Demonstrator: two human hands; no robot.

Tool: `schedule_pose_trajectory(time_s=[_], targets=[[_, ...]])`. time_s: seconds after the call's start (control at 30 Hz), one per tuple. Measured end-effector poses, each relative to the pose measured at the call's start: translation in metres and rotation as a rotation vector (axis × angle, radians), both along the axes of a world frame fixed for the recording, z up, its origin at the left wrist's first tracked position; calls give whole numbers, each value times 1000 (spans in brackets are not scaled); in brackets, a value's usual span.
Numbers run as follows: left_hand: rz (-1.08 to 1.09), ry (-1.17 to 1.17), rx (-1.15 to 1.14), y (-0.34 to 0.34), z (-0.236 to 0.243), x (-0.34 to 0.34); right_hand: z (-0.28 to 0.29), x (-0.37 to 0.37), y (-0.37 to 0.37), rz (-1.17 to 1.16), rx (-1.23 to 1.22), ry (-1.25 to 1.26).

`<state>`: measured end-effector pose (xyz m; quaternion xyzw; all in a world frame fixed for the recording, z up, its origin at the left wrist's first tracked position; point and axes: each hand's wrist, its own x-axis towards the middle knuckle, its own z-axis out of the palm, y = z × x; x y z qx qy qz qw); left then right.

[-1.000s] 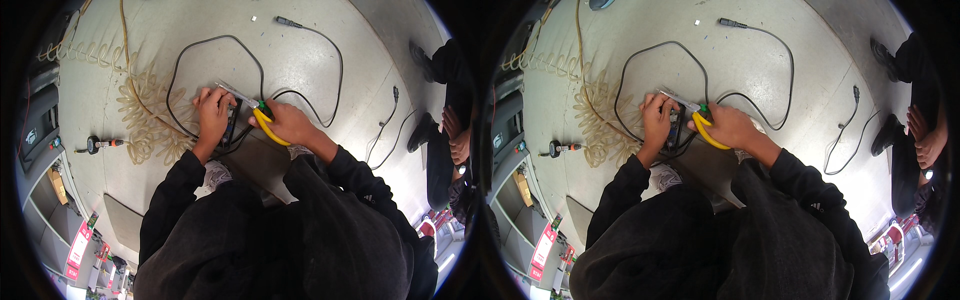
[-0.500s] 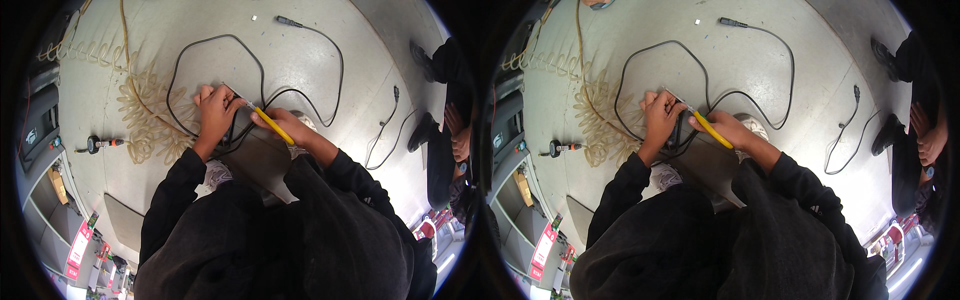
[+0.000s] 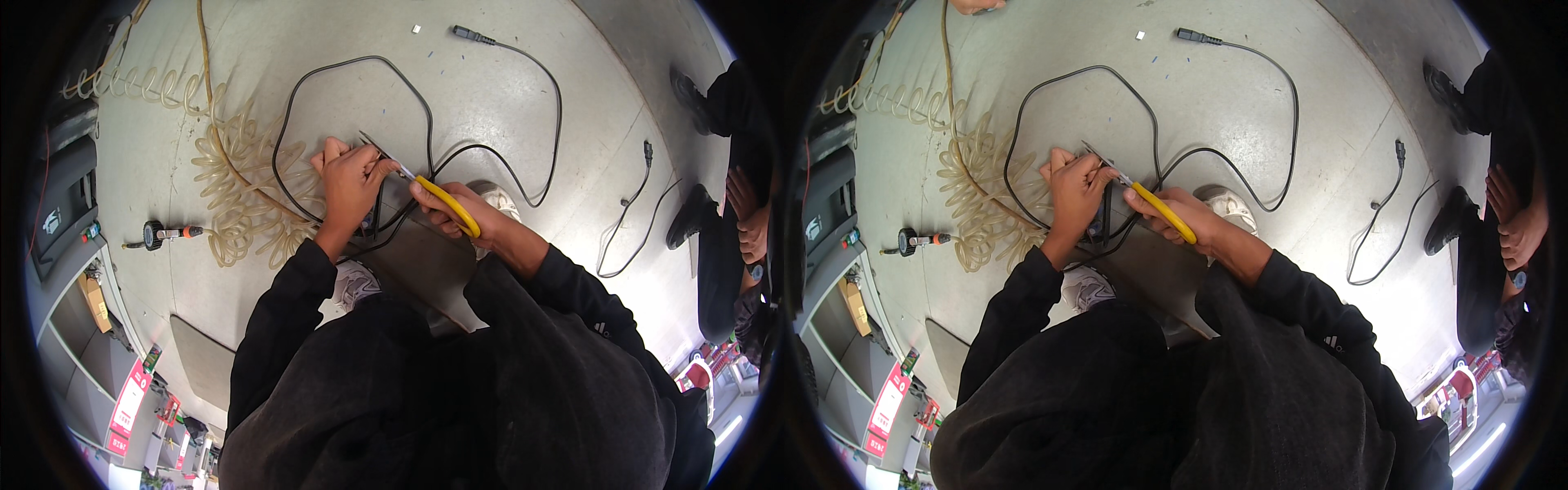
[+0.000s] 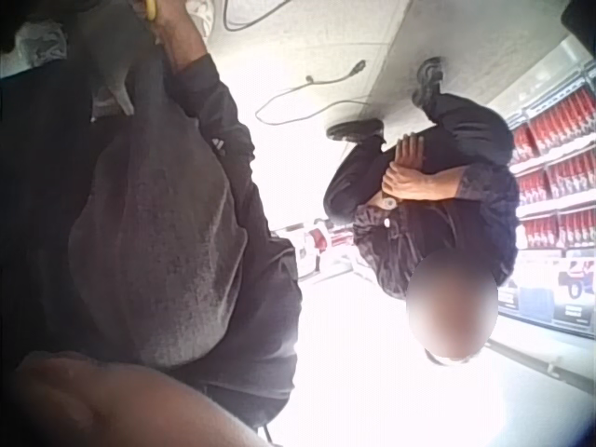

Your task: The person uses scissors to cut a cable, then connects wires to a small electronic device on the floor. They plug the device into a power strip and adjust connections while seated.

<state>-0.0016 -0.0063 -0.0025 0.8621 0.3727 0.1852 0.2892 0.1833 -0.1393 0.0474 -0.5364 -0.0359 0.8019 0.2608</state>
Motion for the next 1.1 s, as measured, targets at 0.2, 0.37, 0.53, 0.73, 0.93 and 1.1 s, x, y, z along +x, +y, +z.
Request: schedule_pose_trajectory(time_s=[0.2,0.37,0.53,0.73,0.93,1.1], targets=[[18,13,26,-2,0,0,2,-8,-3,-214,-46,14],[24,2,25,-4,-4,-7,18,41,12,-280,-15,-268],[45,29,-17,-5,1,-4,22,46,8,-161,79,-336],[31,-8,-59,-4,10,-3,15,48,5,346,380,-757],[3,-110,-198,0,5,-12,24,29,14,520,409,-809],[25,-48,-138,-2,4,-8,21,22,17,516,384,-828]])
